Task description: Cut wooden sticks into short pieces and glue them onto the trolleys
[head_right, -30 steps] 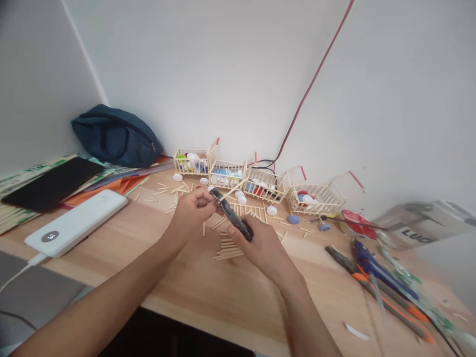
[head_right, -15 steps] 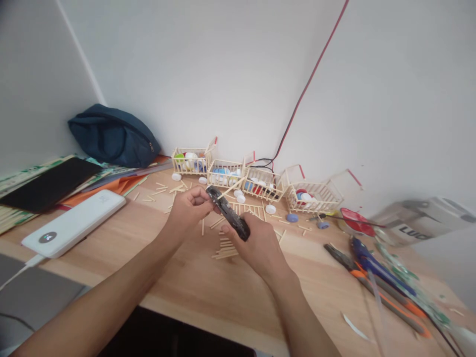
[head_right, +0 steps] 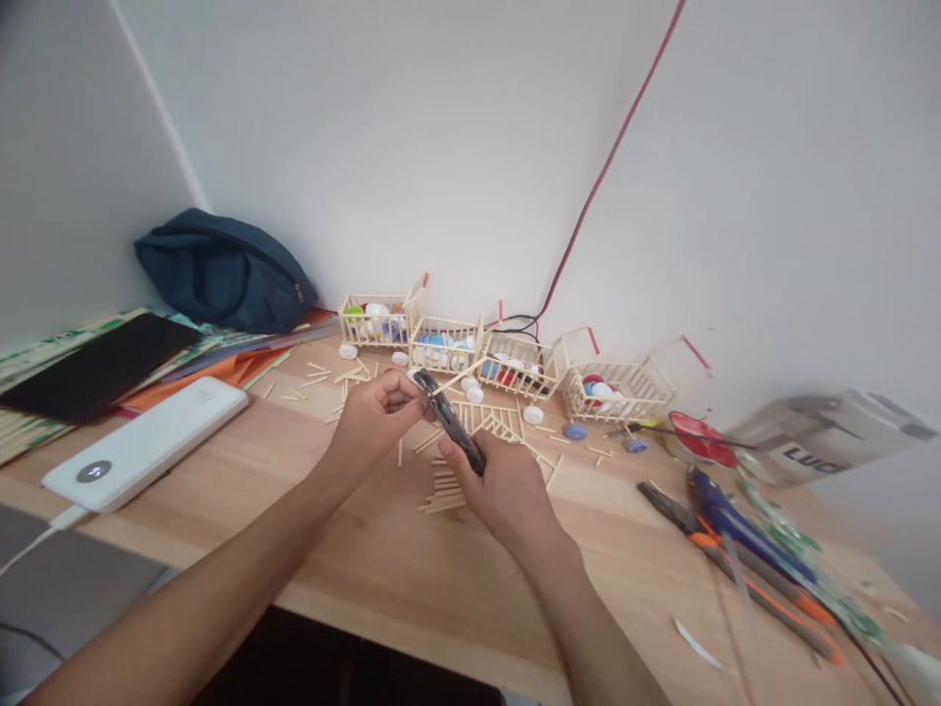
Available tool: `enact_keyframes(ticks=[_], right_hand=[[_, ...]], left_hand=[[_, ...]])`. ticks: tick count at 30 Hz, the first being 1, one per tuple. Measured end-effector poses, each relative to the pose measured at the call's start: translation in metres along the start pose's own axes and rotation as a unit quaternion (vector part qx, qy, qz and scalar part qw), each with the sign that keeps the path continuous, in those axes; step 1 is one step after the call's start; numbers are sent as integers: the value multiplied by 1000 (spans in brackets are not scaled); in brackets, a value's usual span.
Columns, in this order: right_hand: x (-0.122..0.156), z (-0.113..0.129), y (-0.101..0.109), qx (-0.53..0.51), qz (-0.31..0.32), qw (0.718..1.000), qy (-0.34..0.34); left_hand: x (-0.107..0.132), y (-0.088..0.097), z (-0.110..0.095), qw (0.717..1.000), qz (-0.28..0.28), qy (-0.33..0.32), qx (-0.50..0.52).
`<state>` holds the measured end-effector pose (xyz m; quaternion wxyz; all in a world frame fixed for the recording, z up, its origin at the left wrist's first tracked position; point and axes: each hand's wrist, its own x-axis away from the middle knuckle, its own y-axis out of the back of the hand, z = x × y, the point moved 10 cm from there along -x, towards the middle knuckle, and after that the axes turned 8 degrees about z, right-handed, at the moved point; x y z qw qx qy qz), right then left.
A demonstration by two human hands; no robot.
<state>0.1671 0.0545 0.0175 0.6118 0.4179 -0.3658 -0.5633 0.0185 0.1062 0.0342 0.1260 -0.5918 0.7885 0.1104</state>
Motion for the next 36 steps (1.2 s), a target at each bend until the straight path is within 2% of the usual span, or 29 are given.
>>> enact_keyframes(ticks=[8,20,22,25,29,31,33,36], right_hand=[[0,0,-2,40,-36,999,-8],[-2,-3,0,53,-32,998,-14],[-3,-6,4,10,-32,999,3],[-7,-18,10,-131,-32,991,13],[-12,-41,13,-335,-48,941,-4],[-13,-49,18,-391,-75,917,-7],[-13,-55,22,-429,-100,898,-3],[-12,-59,26,-461,-119,879,6]], left_hand=[[0,3,3,999,-8,-2,-33],[0,4,7,999,-10,8,-52],[-1,7,11,999,-16,27,-29],[-4,9,21,998,-12,58,34],[-8,9,33,993,-1,91,73],[-9,11,31,996,-5,77,39],[-9,8,22,998,10,41,-41],[-4,-15,10,974,106,-27,-198]])
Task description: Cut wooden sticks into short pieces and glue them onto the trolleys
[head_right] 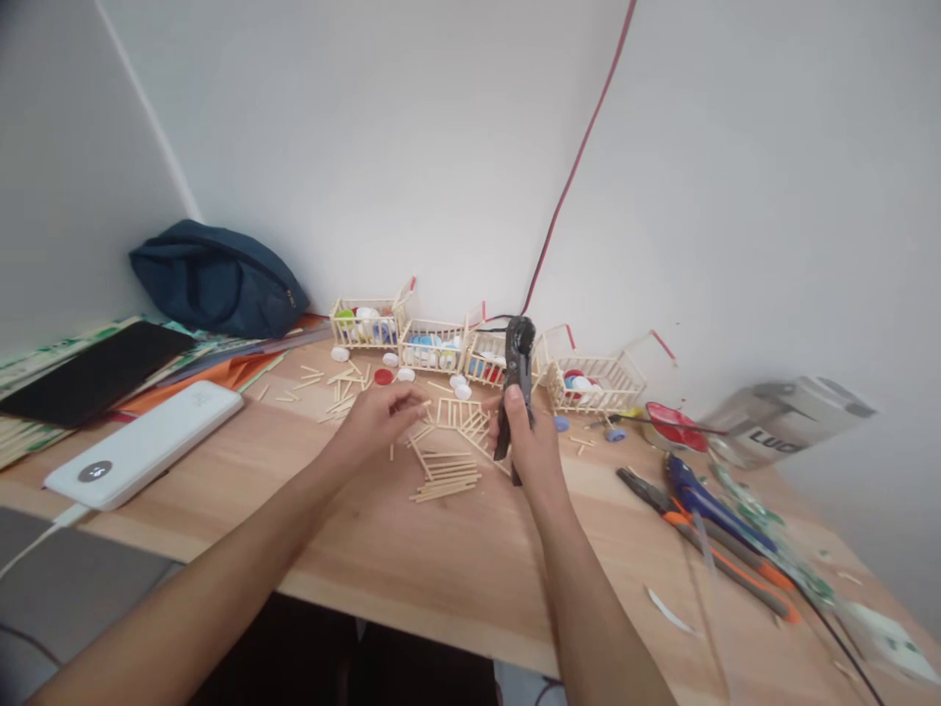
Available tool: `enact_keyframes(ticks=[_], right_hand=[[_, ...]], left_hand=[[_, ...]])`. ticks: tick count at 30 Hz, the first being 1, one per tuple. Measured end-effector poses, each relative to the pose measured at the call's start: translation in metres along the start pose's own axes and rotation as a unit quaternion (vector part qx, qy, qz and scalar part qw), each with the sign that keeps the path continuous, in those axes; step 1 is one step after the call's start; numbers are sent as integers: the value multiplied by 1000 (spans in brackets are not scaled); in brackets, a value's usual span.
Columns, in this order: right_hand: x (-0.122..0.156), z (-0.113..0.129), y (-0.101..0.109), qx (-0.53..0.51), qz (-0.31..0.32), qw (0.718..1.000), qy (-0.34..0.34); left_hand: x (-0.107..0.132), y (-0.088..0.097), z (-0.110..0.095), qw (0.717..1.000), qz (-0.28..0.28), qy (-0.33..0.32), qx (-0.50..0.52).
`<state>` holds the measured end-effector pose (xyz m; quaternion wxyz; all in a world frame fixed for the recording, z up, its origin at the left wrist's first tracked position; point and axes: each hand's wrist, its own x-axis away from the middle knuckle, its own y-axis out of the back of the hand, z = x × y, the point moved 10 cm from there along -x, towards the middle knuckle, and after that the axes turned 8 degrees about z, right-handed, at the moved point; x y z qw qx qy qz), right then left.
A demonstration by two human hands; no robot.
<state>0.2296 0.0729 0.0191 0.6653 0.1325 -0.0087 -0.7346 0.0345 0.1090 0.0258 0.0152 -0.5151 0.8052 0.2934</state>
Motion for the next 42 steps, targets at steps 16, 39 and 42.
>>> enact_keyframes(ticks=[16,39,42], right_hand=[[-2,-9,-2,-19,5,1000,-17],[5,5,-40,78,51,995,32],[6,7,-44,75,58,995,36]], left_hand=[[20,-43,7,949,239,-55,-199],[13,-49,-10,969,193,54,143],[11,-49,-11,976,180,27,121]])
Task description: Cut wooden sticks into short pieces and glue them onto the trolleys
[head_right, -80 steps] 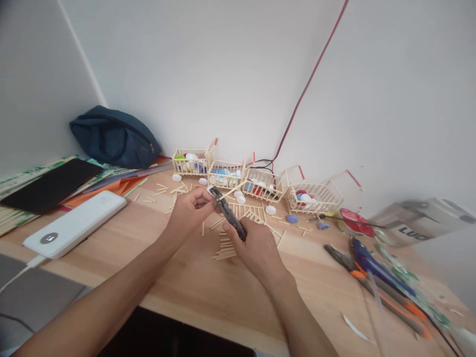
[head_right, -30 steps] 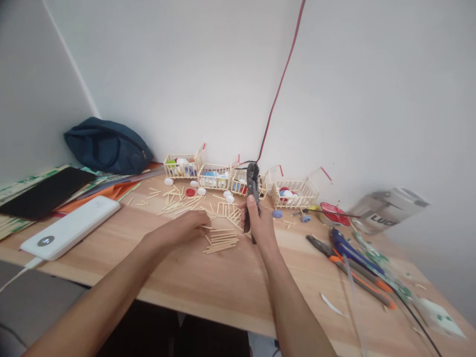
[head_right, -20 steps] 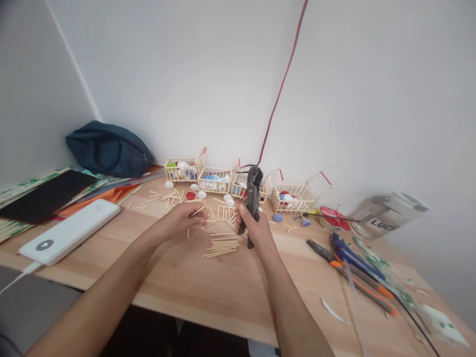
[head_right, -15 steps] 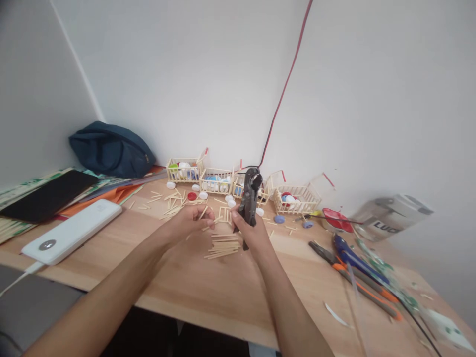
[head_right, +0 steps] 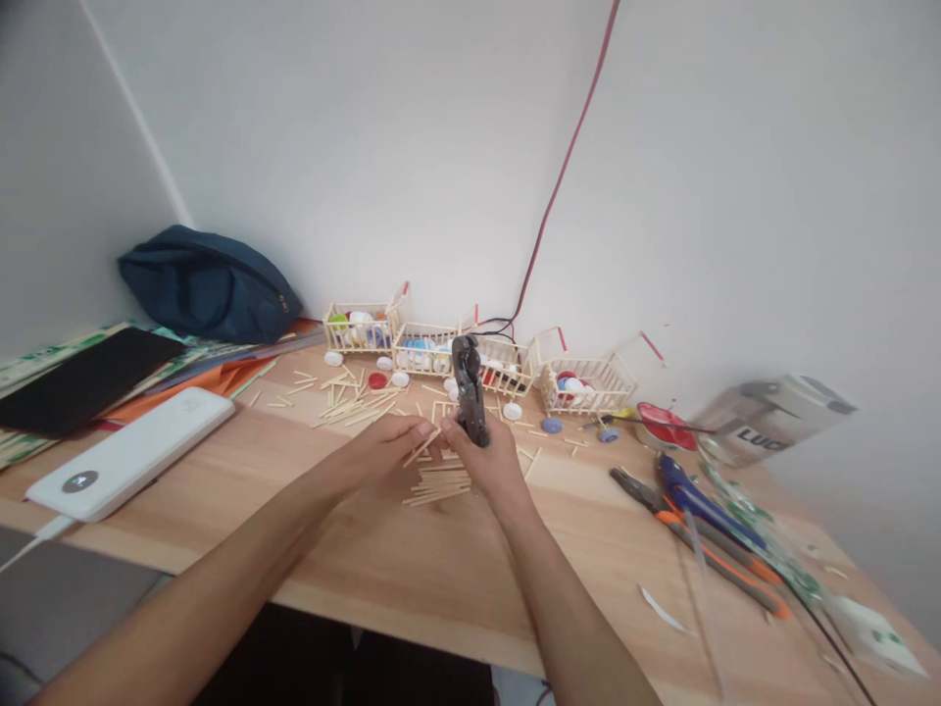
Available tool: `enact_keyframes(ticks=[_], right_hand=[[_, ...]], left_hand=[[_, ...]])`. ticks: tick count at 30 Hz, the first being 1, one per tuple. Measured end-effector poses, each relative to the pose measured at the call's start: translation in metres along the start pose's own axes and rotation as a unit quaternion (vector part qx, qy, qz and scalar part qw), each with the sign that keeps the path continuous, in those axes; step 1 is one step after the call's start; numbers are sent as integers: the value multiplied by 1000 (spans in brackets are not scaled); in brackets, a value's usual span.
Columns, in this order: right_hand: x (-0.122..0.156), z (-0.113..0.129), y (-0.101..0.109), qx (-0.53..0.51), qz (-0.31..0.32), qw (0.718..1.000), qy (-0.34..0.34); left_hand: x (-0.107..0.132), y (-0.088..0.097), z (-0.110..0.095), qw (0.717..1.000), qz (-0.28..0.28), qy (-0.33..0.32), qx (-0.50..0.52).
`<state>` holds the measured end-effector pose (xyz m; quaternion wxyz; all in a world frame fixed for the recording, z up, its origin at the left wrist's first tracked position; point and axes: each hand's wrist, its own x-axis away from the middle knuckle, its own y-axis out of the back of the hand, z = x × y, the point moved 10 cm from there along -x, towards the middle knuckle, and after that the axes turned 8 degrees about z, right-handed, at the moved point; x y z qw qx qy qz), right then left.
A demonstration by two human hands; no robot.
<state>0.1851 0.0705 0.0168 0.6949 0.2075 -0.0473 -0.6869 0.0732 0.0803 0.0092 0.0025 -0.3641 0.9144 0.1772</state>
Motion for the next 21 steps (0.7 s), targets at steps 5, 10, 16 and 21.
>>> enact_keyframes(ticks=[5,10,16,21], right_hand=[[0,6,-3,57,4,998,13],[1,-1,0,74,-24,997,-3],[2,0,-2,94,-33,995,6],[5,5,0,94,-59,994,20]], left_hand=[[0,6,8,999,-33,12,11],[2,13,2,995,-88,23,-34],[3,18,-1,992,-123,19,-28],[4,17,5,990,-124,35,62]])
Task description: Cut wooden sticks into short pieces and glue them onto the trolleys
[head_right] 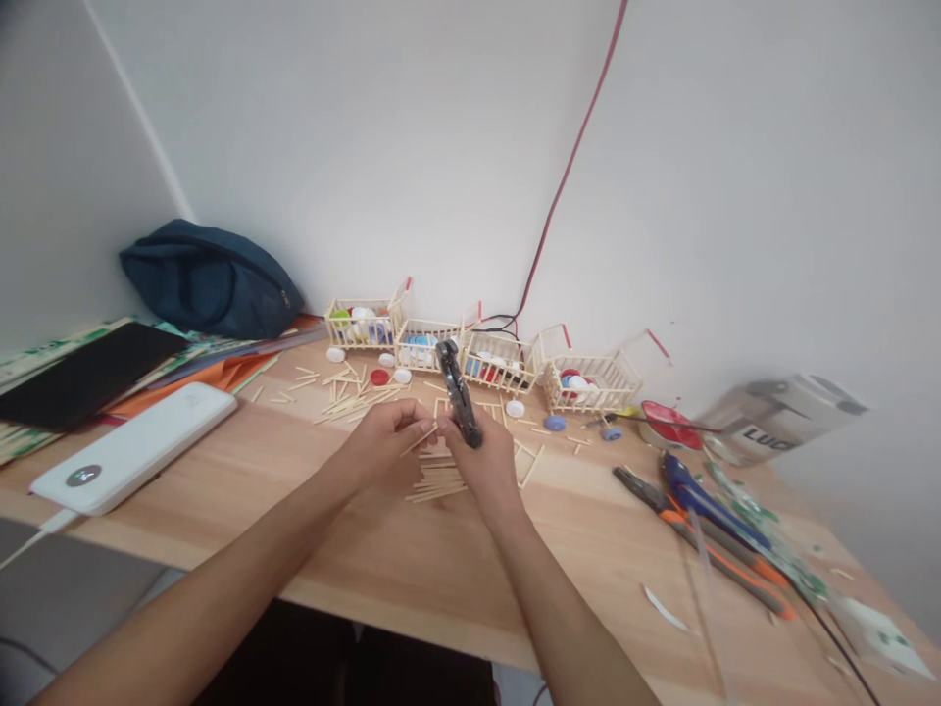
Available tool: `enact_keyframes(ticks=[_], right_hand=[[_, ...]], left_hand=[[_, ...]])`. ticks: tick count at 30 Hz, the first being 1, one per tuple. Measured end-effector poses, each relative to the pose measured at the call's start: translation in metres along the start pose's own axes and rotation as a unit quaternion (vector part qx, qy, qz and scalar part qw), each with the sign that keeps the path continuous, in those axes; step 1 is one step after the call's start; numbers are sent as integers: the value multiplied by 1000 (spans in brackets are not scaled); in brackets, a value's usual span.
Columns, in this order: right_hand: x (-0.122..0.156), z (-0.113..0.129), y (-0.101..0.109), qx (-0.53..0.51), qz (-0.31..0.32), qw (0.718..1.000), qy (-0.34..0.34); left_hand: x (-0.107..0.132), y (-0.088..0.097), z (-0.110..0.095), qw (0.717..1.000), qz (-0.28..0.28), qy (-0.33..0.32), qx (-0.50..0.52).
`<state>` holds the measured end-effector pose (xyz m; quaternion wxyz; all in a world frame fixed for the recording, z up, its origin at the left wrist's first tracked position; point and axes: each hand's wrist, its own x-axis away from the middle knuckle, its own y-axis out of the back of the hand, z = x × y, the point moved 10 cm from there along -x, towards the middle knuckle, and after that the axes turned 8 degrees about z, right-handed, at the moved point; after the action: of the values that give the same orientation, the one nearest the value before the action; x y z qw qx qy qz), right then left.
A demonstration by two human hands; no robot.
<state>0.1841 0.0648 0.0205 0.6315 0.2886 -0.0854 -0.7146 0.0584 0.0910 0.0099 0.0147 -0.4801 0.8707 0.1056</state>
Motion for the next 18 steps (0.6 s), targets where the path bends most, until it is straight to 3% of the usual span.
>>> enact_keyframes(ticks=[3,6,18], right_hand=[[2,1,2,2,-15,1000,-2],[3,3,3,4,-25,1000,-3],[1,2,-2,-58,20,998,-9]], left_hand=[[2,-4,11,995,-3,43,91],[4,-3,15,989,-33,47,133],[5,-3,4,991,-9,-10,133]])
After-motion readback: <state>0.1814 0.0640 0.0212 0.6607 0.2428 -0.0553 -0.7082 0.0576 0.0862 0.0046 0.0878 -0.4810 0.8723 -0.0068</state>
